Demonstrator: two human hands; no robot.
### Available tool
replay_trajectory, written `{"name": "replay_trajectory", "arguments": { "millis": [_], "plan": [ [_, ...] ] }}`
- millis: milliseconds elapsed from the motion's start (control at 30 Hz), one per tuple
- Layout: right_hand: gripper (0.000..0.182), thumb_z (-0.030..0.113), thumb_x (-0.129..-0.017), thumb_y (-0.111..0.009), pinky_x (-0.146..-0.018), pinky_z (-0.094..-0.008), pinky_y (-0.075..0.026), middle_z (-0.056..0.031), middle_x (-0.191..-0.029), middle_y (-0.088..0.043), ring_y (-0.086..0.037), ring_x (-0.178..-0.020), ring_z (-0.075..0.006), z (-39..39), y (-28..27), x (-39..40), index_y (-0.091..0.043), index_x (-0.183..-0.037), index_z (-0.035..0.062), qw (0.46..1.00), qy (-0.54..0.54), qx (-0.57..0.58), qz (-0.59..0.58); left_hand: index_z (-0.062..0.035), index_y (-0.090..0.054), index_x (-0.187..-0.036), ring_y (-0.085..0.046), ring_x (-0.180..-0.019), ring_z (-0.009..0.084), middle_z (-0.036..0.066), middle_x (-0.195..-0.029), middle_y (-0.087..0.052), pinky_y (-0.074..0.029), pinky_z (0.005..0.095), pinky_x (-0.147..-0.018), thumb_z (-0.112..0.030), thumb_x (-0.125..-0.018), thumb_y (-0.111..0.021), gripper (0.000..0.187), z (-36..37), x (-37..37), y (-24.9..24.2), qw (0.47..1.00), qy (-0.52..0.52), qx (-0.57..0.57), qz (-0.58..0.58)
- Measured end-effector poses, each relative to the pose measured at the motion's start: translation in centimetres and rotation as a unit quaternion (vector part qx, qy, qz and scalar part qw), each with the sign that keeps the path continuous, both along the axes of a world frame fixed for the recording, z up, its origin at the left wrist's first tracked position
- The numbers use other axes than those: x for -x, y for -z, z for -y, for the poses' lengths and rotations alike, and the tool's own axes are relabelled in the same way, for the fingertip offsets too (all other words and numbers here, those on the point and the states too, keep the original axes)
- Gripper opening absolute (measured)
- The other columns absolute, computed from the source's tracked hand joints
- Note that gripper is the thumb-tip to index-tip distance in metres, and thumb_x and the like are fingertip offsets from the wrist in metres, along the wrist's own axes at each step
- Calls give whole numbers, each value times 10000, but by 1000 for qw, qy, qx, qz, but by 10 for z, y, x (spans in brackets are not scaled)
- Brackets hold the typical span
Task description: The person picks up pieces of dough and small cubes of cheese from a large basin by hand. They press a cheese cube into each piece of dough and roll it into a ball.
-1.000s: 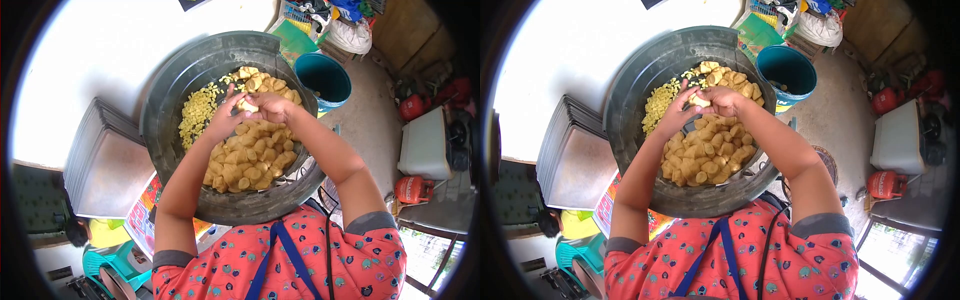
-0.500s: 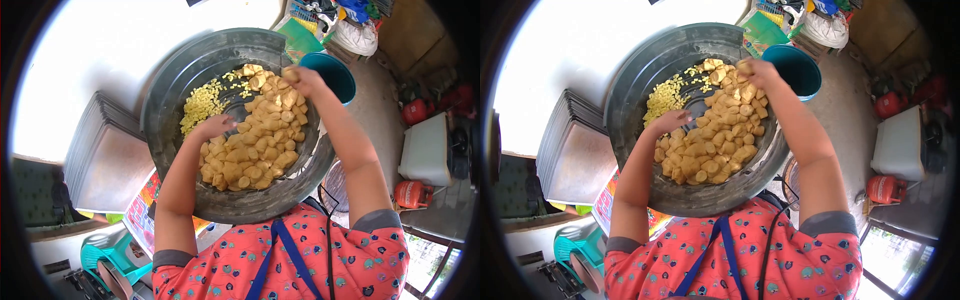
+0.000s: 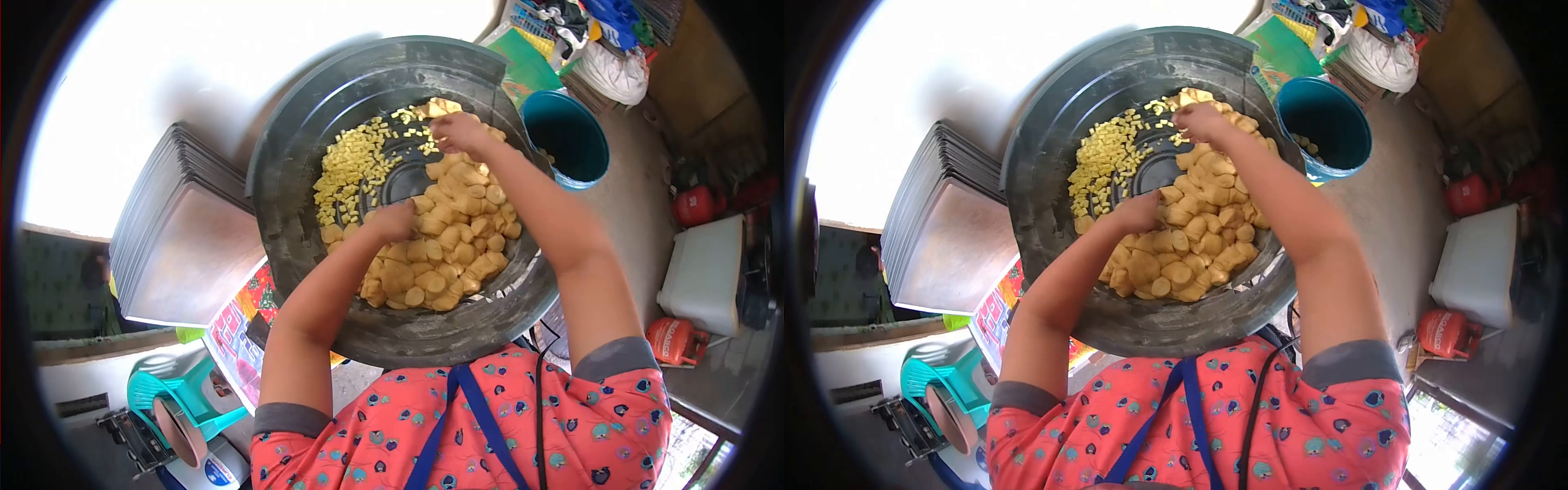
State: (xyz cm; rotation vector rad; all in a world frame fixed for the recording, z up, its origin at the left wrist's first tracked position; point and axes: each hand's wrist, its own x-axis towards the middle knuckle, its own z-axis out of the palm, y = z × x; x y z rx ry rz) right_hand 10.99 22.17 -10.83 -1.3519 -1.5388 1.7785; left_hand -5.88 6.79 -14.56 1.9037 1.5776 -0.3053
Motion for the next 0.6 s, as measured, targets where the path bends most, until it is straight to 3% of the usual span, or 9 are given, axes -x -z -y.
{"name": "replay_trajectory", "arguments": {
  "millis": [33, 67, 167, 233, 367, 467, 567, 600],
  "plan": [
    [239, 200, -811, -624, -645, -304, -489, -58, -875, -637, -599, -736, -155, 1, 8, 16, -635, -990, 42, 978, -84, -147, 119, -25, -440, -1169, -557, -1032, 315, 181, -1064, -599, -378, 452, -891, -349, -669, -746, 670, 0, 0, 1, 1000, -17, 2, -11],
    [230, 199, -797, -629, -672, -335, -497, -82, -838, -657, -619, -737, -218, -4, 28, 30, -652, -977, 56, 908, -155, -317, 226, -27, -438, -1170, -554, -1038, 312, 181, -1063, -599, -370, 461, -895, -364, -665, -748, 681, 0, 0, 2, 999, -34, 3, -22],
    [284, 189, -770, -618, -804, -403, -478, -138, -1063, -613, -584, -959, -306, 1, 59, 61, -646, -1044, 120, 864, -196, -316, 340, -34, -511, -1122, -546, -1046, 303, 150, -1067, -605, -336, 493, -913, -406, -647, -757, 652, -8, 4, 9, 997, -60, 36, -39],
    [277, 182, -786, -607, -848, -398, -459, -131, -1092, -583, -536, -1039, -295, 10, 69, 73, -638, -1054, 121, 846, -175, -346, 366, -31, -562, -1073, -549, -1036, 301, 135, -1058, -611, -325, 494, -920, -406, -642, -760, 605, -12, 9, 11, 995, -54, 68, -42],
    [254, 181, -809, -588, -917, -389, -415, -122, -1124, -531, -464, -1124, -277, 20, 76, 87, -627, -1054, 122, 820, -194, -362, 398, 8, -607, -959, -589, -911, 305, 158, -963, -622, -453, 396, -778, -344, -609, -765, 521, -17, 18, 19, 995, -45, 92, 8],
    [208, 195, -779, -616, -884, -383, -435, -104, -1048, -546, -481, -1083, -268, 18, 89, 90, -632, -965, 105, 812, -173, -409, 378, 18, -600, -923, -600, -846, 310, 175, -913, -622, -483, 357, -688, -292, -596, -749, 474, -19, 20, 18, 997, -35, 52, 49],
    [161, 183, -747, -630, -816, -379, -465, -103, -965, -593, -539, -995, -276, 16, 92, 83, -626, -874, 85, 809, -150, -430, 371, 18, -588, -898, -602, -821, 297, 175, -864, -623, -480, 361, -686, -254, -600, -730, 428, -24, 25, 13, 996, -21, 47, 76],
    [160, 182, -742, -630, -796, -381, -472, -109, -939, -606, -560, -962, -280, 15, 85, 80, -622, -865, 79, 812, -150, -422, 374, 15, -582, -888, -602, -775, 269, 154, -814, -620, -476, 355, -658, -234, -604, -717, 402, -23, 28, 10, 987, -73, 63, 130]
  ]
}}
